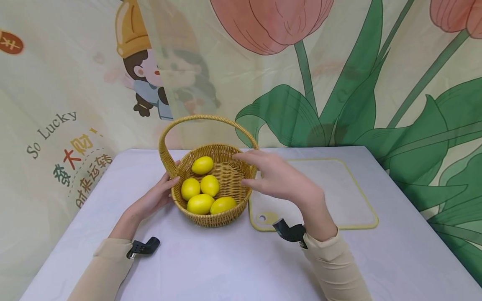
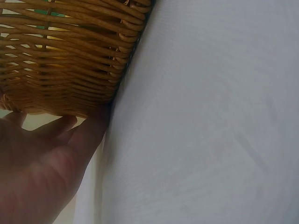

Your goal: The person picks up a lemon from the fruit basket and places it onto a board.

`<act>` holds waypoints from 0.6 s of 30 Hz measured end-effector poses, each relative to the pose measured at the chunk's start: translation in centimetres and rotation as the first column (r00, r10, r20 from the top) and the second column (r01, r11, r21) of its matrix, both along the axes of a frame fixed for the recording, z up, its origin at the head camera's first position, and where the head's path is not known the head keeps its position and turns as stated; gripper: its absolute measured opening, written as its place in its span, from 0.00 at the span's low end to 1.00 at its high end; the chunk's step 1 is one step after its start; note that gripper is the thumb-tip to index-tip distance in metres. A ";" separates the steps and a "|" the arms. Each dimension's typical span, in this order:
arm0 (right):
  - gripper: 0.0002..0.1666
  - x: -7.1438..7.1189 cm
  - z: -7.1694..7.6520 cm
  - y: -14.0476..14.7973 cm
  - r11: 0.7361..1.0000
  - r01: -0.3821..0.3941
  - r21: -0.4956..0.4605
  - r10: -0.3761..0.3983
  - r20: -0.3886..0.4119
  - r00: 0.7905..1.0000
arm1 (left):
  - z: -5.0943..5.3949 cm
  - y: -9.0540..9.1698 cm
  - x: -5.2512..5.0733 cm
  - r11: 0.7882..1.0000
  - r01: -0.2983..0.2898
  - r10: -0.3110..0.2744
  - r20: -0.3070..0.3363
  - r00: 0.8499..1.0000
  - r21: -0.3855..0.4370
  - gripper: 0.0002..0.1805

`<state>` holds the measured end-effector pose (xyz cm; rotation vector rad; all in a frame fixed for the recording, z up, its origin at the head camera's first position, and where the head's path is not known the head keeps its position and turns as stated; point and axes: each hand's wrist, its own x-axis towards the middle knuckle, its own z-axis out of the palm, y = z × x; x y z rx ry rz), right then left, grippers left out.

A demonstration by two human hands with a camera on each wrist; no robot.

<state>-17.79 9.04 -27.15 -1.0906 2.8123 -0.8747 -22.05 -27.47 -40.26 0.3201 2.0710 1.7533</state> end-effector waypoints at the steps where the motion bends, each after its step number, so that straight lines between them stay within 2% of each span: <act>1: 0.34 0.0 -0.1 -0.2 1.000 -0.004 0.006 0.004 0.010 1.000 | 0.0 0.0 0.0 1.000 -0.001 0.001 0.001 1.000 -0.002 0.36; 7: 0.33 -0.4 -1.0 -1.5 0.997 -0.019 0.075 0.015 0.056 0.998 | -0.1 0.1 0.0 1.000 -0.013 0.013 0.010 1.000 -0.010 0.36; 14: 0.33 -1.0 -2.2 -3.1 0.989 -0.053 0.138 0.041 0.087 0.995 | 0.0 0.0 0.0 1.000 0.003 -0.003 0.000 1.000 -0.007 0.36; 18: 0.33 -1.4 -3.3 -4.1 0.981 -0.065 0.180 0.045 0.112 0.993 | 0.0 -0.1 0.1 1.000 -0.001 0.001 0.001 1.000 -0.003 0.37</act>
